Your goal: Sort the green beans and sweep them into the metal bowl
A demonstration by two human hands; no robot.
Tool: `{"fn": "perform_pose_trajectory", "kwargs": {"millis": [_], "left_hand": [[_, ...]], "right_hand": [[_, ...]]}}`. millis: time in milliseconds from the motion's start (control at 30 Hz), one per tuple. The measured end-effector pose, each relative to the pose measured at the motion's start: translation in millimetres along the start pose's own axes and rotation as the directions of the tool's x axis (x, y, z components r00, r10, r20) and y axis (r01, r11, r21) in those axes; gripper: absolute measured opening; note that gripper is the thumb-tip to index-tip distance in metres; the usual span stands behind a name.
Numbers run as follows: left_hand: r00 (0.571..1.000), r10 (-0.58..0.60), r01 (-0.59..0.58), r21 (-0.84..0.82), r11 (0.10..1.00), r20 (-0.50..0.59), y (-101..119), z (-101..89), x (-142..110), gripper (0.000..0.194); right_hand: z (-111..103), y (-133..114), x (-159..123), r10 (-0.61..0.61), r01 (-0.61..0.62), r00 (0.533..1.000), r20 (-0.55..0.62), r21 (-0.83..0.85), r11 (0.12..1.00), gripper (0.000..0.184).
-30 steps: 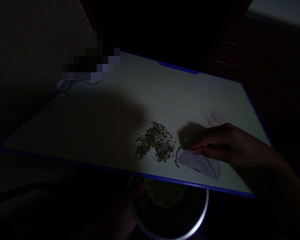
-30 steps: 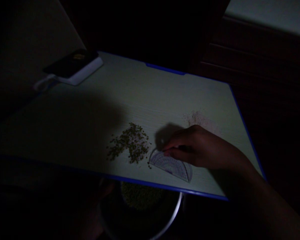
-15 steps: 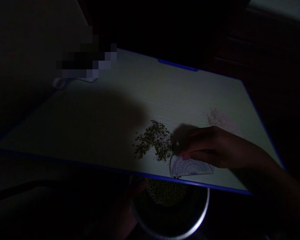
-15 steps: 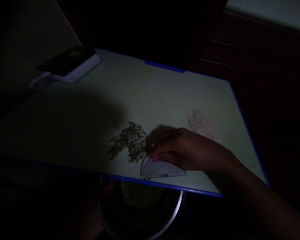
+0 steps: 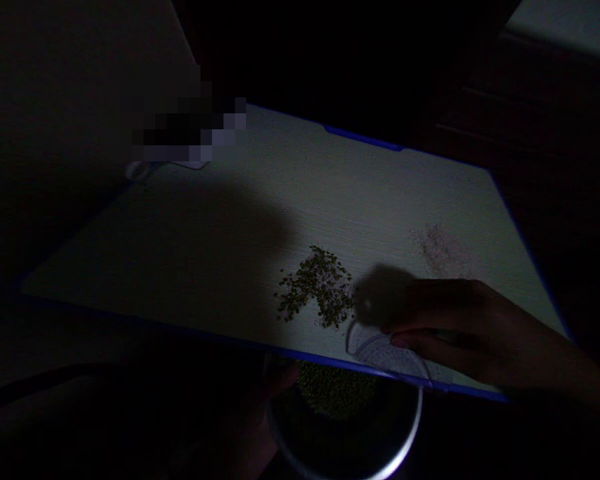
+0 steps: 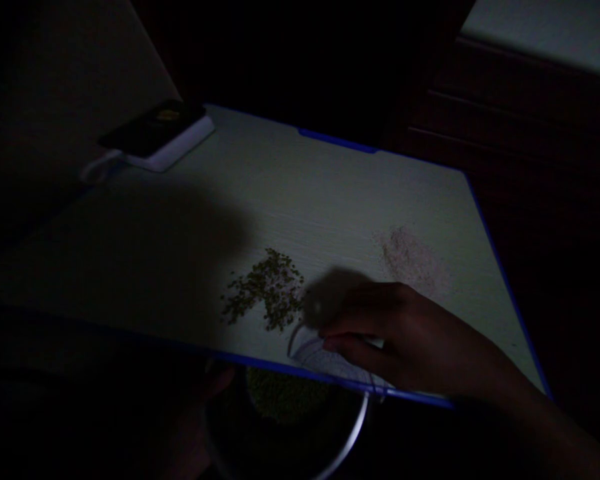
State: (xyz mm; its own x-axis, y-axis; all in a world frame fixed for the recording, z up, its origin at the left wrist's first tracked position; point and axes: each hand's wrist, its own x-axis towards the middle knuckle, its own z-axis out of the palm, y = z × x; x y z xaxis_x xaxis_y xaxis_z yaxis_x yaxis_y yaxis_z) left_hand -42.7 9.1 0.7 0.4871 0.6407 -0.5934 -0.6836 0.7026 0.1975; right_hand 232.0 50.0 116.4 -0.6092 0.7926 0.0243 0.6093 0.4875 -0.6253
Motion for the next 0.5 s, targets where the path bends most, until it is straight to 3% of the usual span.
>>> {"fn": "perform_pose_trajectory", "kwargs": {"millis": [100, 167, 333, 500], "left_hand": [[0.980, -0.018, 0.019, 0.003, 1.000, -0.199, 3, -0.9, 7, 0.021], [0.970, 0.022, -0.020, 0.012, 1.000, -0.243, 3, -1.7, 7, 0.030], [0.982, -0.060, 0.069, 0.044, 0.997, -0.181, 5, -7.9, 7, 0.026], [0.988, -0.093, 0.100, 0.054, 0.994, -0.125, 9, -10.9, 7, 0.022]], "right_hand": [[8, -9, -15, 0.139, -0.152, 0.979, -0.150, -0.083, 0.985, 0.020], [15, -14, -22, 0.182, -0.208, 0.963, -0.196, -0.117, 0.971, 0.023], [29, -25, -19, 0.229, -0.271, 0.938, -0.261, -0.137, 0.953, 0.025], [27, -29, -13, 0.272, -0.323, 0.912, -0.306, -0.130, 0.938, 0.023]]}}
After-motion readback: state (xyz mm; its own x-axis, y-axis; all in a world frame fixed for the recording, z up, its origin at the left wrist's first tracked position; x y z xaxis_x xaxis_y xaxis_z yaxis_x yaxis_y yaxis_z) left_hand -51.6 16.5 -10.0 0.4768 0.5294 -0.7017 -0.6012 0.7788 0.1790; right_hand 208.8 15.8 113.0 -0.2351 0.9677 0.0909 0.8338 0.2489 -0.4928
